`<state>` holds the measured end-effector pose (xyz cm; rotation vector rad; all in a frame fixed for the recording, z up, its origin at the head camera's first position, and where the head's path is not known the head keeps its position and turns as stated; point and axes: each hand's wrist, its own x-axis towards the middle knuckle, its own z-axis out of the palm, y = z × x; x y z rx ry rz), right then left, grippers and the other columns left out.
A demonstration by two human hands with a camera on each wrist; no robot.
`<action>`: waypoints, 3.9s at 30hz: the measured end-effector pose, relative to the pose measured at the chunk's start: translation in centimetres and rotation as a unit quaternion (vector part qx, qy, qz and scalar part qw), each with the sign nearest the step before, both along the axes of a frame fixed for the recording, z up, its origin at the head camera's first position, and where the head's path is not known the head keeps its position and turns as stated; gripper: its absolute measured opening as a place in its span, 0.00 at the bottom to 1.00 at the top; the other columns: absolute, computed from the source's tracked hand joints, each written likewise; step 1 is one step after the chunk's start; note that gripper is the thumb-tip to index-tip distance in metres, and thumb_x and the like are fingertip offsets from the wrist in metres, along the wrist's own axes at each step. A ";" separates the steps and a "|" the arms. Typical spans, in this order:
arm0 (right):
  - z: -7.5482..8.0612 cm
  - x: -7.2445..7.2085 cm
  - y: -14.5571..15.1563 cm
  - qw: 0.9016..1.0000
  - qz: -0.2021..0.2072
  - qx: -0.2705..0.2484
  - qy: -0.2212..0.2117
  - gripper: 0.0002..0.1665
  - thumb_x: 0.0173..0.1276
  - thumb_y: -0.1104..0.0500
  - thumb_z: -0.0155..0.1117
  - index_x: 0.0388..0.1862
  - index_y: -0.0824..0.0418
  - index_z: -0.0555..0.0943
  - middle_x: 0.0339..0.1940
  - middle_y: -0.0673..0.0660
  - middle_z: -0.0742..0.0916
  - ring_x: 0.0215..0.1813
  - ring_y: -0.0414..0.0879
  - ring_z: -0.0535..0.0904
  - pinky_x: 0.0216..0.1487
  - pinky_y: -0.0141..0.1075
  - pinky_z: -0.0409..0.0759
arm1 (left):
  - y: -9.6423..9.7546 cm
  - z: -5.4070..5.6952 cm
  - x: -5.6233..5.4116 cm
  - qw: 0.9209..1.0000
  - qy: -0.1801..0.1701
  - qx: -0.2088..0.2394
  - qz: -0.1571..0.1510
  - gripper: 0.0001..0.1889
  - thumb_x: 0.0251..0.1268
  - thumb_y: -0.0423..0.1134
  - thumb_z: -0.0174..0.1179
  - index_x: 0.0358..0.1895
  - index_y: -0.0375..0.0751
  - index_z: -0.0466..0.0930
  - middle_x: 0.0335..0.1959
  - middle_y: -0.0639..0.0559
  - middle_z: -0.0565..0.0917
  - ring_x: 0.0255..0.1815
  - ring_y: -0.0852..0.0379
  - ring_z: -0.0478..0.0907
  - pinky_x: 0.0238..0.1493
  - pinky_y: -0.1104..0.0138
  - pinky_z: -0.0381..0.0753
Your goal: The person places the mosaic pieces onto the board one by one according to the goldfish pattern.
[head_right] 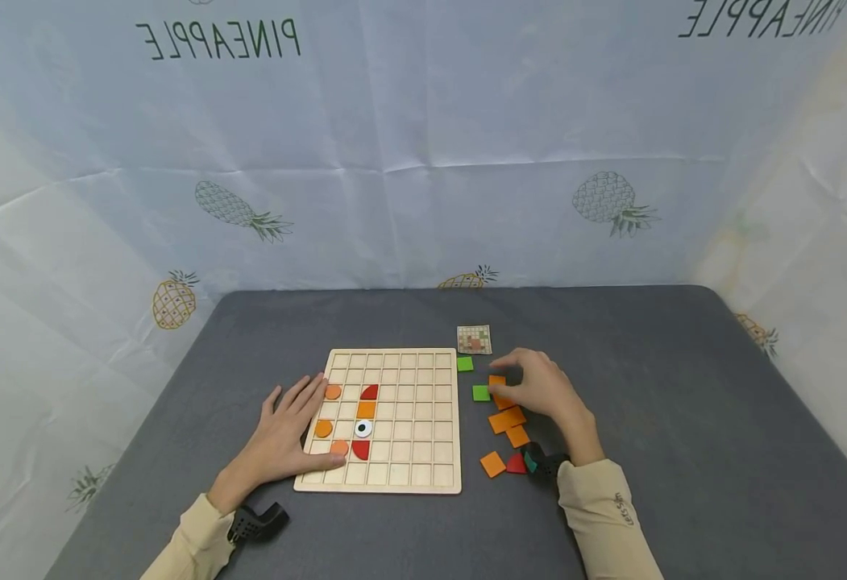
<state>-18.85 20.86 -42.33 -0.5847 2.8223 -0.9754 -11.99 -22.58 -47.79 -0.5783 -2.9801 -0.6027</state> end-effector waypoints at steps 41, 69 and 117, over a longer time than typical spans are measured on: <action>-0.8 -0.2 -0.4 0.999 0.002 0.051 -0.007 0.16 0.79 0.59 0.70 0.58 0.67 0.89 0.51 0.65 0.86 0.49 0.58 0.82 0.52 0.57 0.84 | 0.0 -0.1 -0.2 1.000 -0.001 -0.002 -0.002 0.71 0.52 0.90 0.56 0.88 0.38 0.57 0.89 0.39 0.61 0.89 0.31 0.56 0.80 0.23 0.45; 1.2 0.2 -4.5 0.998 0.032 0.016 0.042 0.19 0.77 0.60 0.71 0.61 0.69 0.88 0.59 0.72 0.86 0.45 0.58 0.85 0.37 0.40 0.82 | 0.0 0.1 -0.1 1.000 -0.003 -0.001 0.001 0.71 0.52 0.90 0.57 0.87 0.37 0.57 0.89 0.38 0.62 0.88 0.31 0.57 0.80 0.24 0.45; -0.3 1.6 -14.4 0.992 0.122 -0.006 0.005 0.14 0.72 0.59 0.77 0.54 0.61 0.93 0.46 0.56 0.90 0.43 0.43 0.81 0.45 0.35 0.82 | 0.0 -0.3 -0.4 1.000 0.000 -0.007 0.002 0.72 0.52 0.91 0.56 0.88 0.38 0.55 0.89 0.38 0.61 0.88 0.30 0.57 0.80 0.24 0.45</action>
